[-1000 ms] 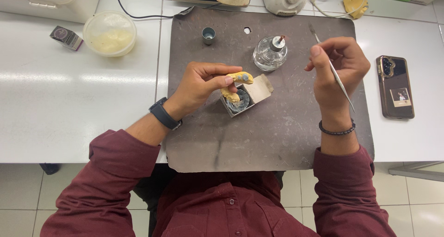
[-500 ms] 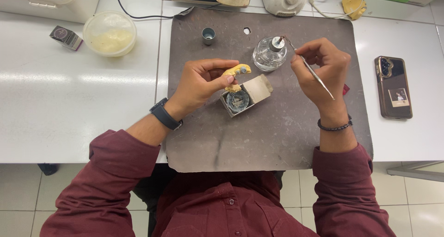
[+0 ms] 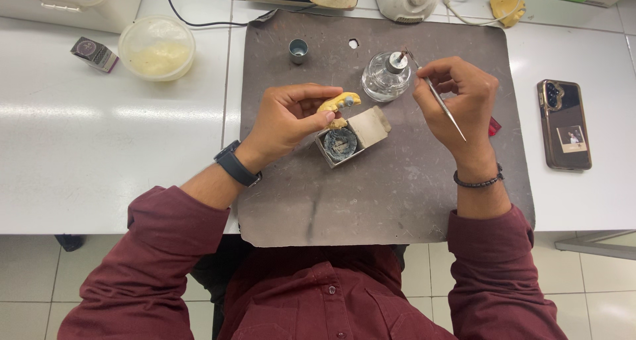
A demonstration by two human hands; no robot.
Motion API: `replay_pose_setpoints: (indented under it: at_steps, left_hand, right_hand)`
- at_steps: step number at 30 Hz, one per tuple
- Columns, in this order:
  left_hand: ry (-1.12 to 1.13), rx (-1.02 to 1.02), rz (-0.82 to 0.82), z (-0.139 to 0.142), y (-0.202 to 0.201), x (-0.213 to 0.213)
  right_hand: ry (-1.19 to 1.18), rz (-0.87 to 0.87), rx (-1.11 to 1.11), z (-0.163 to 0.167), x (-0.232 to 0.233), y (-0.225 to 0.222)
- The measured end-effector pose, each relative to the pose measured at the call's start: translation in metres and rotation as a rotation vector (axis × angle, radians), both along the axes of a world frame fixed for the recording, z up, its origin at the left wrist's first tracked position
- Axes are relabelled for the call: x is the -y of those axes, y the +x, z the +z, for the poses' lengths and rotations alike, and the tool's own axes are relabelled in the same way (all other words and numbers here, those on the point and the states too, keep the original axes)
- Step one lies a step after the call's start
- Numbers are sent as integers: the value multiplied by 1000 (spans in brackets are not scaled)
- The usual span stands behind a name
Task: The person holds a dental cast with a partial denture framework in one hand and uses a heated wax spatula to apply and shape wax around the framework, repeatedly dipping the instrument and working along the teeth. A small alcohol lamp and lighter sit on the bench beside the work mat.
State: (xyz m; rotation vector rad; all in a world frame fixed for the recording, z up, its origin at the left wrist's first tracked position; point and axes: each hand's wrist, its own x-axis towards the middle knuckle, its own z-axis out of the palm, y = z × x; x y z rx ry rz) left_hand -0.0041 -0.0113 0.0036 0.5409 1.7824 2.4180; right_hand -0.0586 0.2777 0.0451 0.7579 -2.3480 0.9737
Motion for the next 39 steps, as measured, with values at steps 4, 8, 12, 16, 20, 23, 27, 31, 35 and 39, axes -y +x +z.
replay_pose_setpoints:
  at_steps: [4, 8, 12, 16, 20, 23, 27, 31, 35, 39]
  left_hand:
    - [-7, -15, -1, 0, 0, 0]
    - [-17, -5, -1, -2, -1, 1]
    - [5, 0, 17, -4, -2, 0]
    - [35, 15, 144, -5, -4, -1]
    - [26, -4, 198, -7, -4, -1]
    - [16, -6, 200, -7, -5, 0]
    - [-10, -14, 204, -7, -5, 0]
    - [-18, -12, 200, -6, -4, 0]
    - [-55, -23, 209, -4, -4, 0]
    - [-54, -21, 205, -4, -4, 0]
  right_hand:
    - [2, 1, -12, 0, -1, -1]
    - [17, -6, 4, -2, -2, -1]
    - [-102, 165, 176, 2, -4, 2]
    - [-60, 467, 484, 11, 1, 13]
    - [152, 463, 486, 8, 21, 23]
    - [159, 446, 483, 6, 30, 26]
    - [139, 549, 259, 3, 34, 25]
    - [161, 509, 286, -4, 38, 27]
    - [154, 523, 257, -6, 39, 27]
    - [161, 523, 243, -5, 41, 26]
